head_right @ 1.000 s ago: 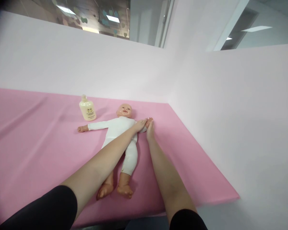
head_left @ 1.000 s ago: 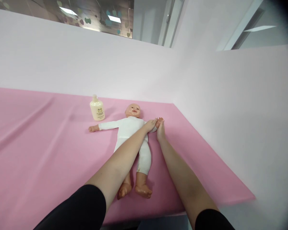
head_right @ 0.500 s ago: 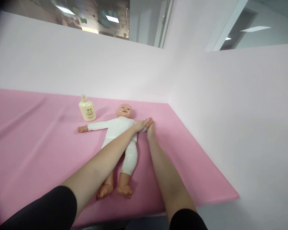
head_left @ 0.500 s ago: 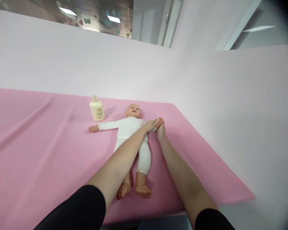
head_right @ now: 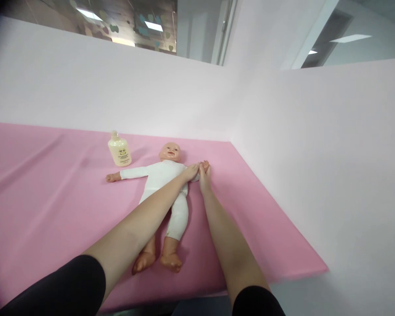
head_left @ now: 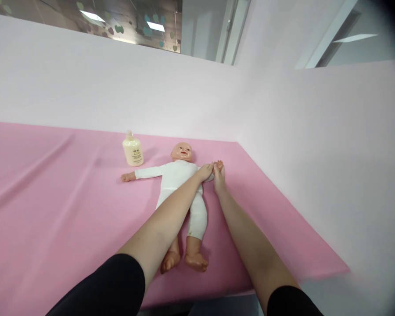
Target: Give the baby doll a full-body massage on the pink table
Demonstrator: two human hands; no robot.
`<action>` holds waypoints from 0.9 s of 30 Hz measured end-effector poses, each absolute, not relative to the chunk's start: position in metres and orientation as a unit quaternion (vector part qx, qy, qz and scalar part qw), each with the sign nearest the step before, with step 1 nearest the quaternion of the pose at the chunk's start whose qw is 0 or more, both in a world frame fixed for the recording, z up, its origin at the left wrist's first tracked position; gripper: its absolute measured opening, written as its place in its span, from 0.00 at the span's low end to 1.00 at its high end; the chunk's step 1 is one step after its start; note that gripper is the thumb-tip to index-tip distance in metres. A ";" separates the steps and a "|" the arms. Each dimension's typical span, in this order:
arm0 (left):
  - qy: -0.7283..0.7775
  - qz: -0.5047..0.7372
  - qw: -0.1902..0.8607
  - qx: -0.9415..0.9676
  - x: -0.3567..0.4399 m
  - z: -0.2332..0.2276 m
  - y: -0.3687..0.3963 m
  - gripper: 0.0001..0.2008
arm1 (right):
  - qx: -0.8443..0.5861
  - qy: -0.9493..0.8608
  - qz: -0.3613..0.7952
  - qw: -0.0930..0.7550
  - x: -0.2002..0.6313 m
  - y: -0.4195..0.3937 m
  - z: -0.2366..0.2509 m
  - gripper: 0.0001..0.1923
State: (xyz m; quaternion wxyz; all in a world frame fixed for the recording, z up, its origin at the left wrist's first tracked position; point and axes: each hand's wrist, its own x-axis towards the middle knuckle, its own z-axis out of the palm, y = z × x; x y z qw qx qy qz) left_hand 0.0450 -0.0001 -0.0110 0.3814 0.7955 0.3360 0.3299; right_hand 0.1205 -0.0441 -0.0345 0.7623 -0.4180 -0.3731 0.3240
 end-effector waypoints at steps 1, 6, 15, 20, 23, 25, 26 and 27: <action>0.339 0.328 0.394 0.789 0.045 -0.010 -0.001 0.28 | -0.414 -0.367 0.324 0.768 0.120 -0.045 -0.033 0.27; 0.302 0.306 0.432 0.793 0.045 -0.009 -0.005 0.29 | -0.413 -0.324 0.339 0.780 0.124 -0.043 -0.032 0.17; 0.281 0.262 0.373 0.845 0.047 -0.012 -0.006 0.21 | -0.431 -0.240 0.356 0.794 0.131 -0.034 -0.036 0.15; 0.263 0.277 0.318 0.868 0.047 -0.007 -0.007 0.17 | -0.432 -0.223 0.356 0.798 0.134 -0.033 -0.036 0.18; 0.250 0.272 0.301 0.879 0.046 -0.004 -0.007 0.16 | -0.431 -0.219 0.337 0.808 0.139 -0.032 -0.038 0.16; 0.250 0.263 0.295 0.884 0.045 -0.003 -0.008 0.16 | -0.434 -0.231 0.316 0.812 0.143 -0.032 -0.040 0.15; 0.252 0.258 0.292 0.886 0.045 -0.004 -0.008 0.17 | -0.436 -0.237 0.306 0.812 0.146 -0.032 -0.041 0.15; 0.256 0.255 0.288 0.887 0.045 -0.004 -0.009 0.18 | -0.436 -0.246 0.301 0.811 0.148 -0.032 -0.042 0.15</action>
